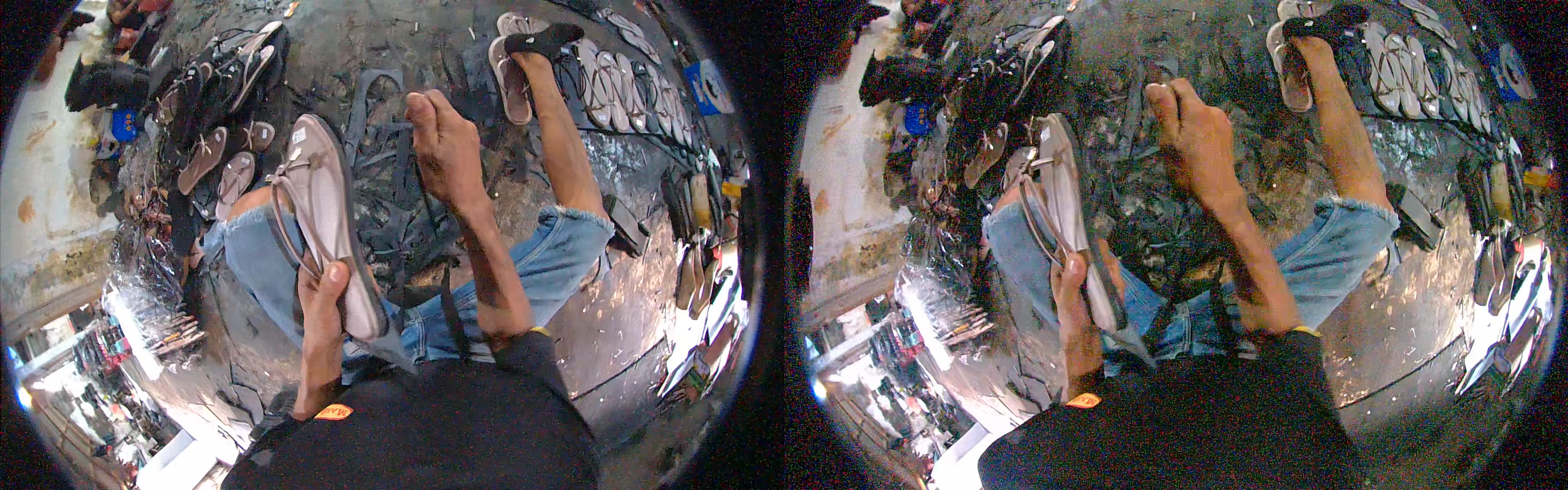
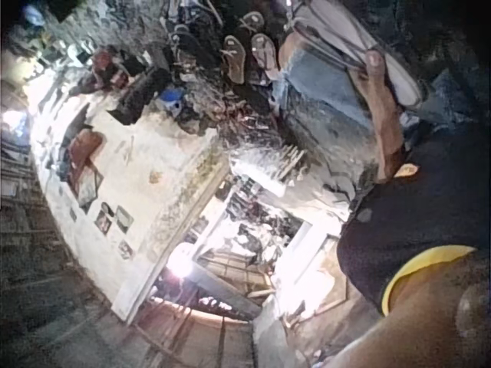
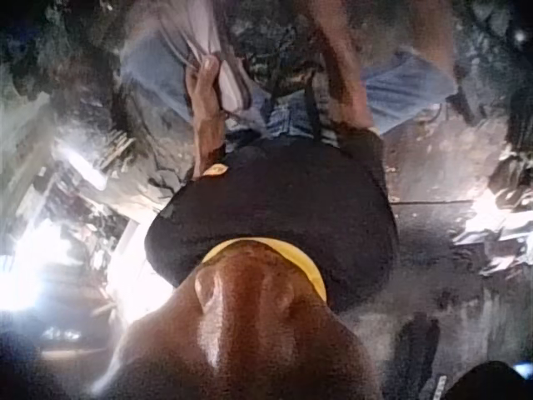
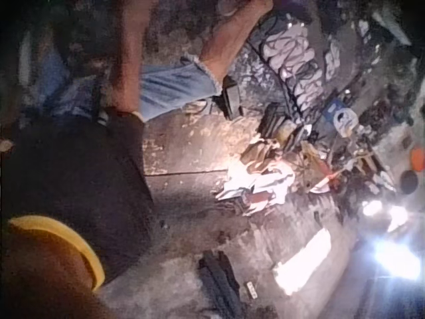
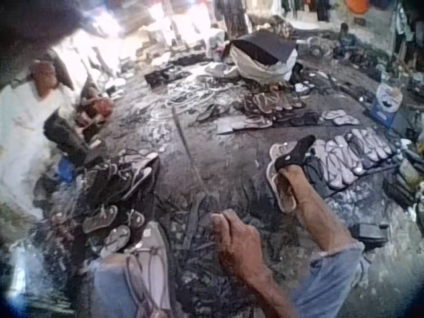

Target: The person sits on the floor and uses a knife-like tool to scrape and trim the soles and straps of multiple flip-flops. They handle each sandal one at a time, turning them over to work on different surfaces, and place finished items aside.

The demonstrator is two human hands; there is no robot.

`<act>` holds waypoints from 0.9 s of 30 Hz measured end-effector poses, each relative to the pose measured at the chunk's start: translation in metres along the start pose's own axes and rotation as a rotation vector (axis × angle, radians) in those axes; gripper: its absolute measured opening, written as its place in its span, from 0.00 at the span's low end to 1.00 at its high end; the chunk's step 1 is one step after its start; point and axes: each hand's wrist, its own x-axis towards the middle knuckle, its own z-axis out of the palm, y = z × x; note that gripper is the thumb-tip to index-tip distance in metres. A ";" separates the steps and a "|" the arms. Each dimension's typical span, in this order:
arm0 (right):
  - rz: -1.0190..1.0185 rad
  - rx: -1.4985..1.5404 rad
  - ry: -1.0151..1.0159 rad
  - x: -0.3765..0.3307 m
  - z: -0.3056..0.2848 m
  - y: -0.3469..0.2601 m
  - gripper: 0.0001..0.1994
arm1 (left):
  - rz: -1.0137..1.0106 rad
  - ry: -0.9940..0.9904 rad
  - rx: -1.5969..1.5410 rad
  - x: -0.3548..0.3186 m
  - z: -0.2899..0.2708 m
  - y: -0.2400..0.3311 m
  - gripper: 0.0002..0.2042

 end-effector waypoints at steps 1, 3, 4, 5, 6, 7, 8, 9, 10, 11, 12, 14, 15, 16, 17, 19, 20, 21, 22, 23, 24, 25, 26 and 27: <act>0.045 0.200 -0.018 -0.006 0.001 -0.008 0.19 | 0.051 -0.005 0.053 0.002 -0.001 -0.001 0.28; 0.119 0.570 -0.060 -0.034 -0.002 -0.029 0.20 | 0.229 -0.121 0.319 0.001 0.013 -0.003 0.31; 0.159 0.539 -0.086 -0.044 -0.004 -0.024 0.19 | 0.276 -0.131 0.312 -0.005 0.023 0.000 0.30; 0.168 0.547 -0.119 -0.051 -0.014 -0.024 0.17 | 0.326 -0.138 0.311 -0.011 0.032 0.006 0.29; 0.177 0.552 -0.156 -0.058 -0.024 -0.024 0.16 | 0.121 -0.194 0.009 0.003 0.012 0.012 0.28; 0.195 0.566 -0.199 -0.067 -0.030 -0.027 0.15 | 0.059 -0.203 -0.115 0.007 0.015 0.033 0.27; 0.218 0.562 -0.211 -0.080 -0.032 -0.041 0.14 | -0.005 -0.206 -0.243 0.010 0.018 0.052 0.27; 0.240 0.558 -0.227 -0.091 -0.032 -0.057 0.14 | -0.068 -0.201 -0.368 0.013 0.021 0.071 0.26; 0.053 0.491 -0.210 -0.096 -0.031 -0.063 0.14 | -0.045 -0.241 -0.163 0.017 0.020 0.076 0.25; 0.067 0.437 -0.201 -0.104 -0.036 -0.066 0.15 | -0.034 -0.266 0.046 0.017 0.014 0.079 0.24; 0.080 0.383 -0.190 -0.111 -0.046 -0.065 0.15 | -0.047 -0.254 -0.014 0.017 0.004 0.079 0.24; 0.042 0.291 -0.241 -0.136 -0.067 -0.052 0.14 | -0.102 -0.261 -0.076 0.012 -0.017 0.089 0.22; -0.015 0.250 -0.313 -0.156 -0.076 -0.043 0.15 | -0.111 -0.227 -0.110 0.005 -0.027 0.094 0.22; 0.042 0.177 -0.433 -0.183 -0.085 -0.029 0.15 | -0.123 -0.207 -0.137 0.002 -0.029 0.092 0.22; 0.100 0.095 -0.549 -0.211 -0.098 -0.019 0.16 | -0.138 -0.192 -0.168 -0.002 -0.029 0.092 0.23; 0.280 0.060 -0.688 -0.255 -0.119 -0.010 0.15 | -0.210 -0.167 -0.185 -0.014 -0.025 0.091 0.23; 0.274 0.050 -0.699 -0.268 -0.126 -0.011 0.15 | -0.265 -0.077 -0.184 -0.026 -0.021 0.085 0.23; 0.268 0.041 -0.709 -0.277 -0.133 -0.014 0.15 | -0.320 0.014 -0.180 -0.035 -0.019 0.081 0.23; 0.267 0.018 -0.708 -0.282 -0.140 -0.015 0.15 | -0.388 -0.093 -0.289 -0.037 -0.022 0.078 0.23; 0.292 0.004 -0.732 -0.282 -0.144 -0.013 0.16 | -0.372 -0.101 -0.236 -0.040 -0.022 0.072 0.23; 0.318 -0.009 -0.756 -0.280 -0.148 -0.011 0.16 | -0.356 -0.109 -0.184 -0.041 -0.022 0.066 0.23; 0.337 -0.023 -0.780 -0.274 -0.150 -0.008 0.16 | -0.333 -0.117 -0.134 -0.040 -0.021 0.062 0.24; 0.302 -0.059 -0.777 -0.266 -0.146 -0.005 0.16 | -0.345 -0.153 -0.147 -0.036 -0.019 0.062 0.25; 0.267 -0.096 -0.776 -0.252 -0.137 0.001 0.16 | -0.338 -0.181 -0.086 -0.033 -0.019 0.061 0.25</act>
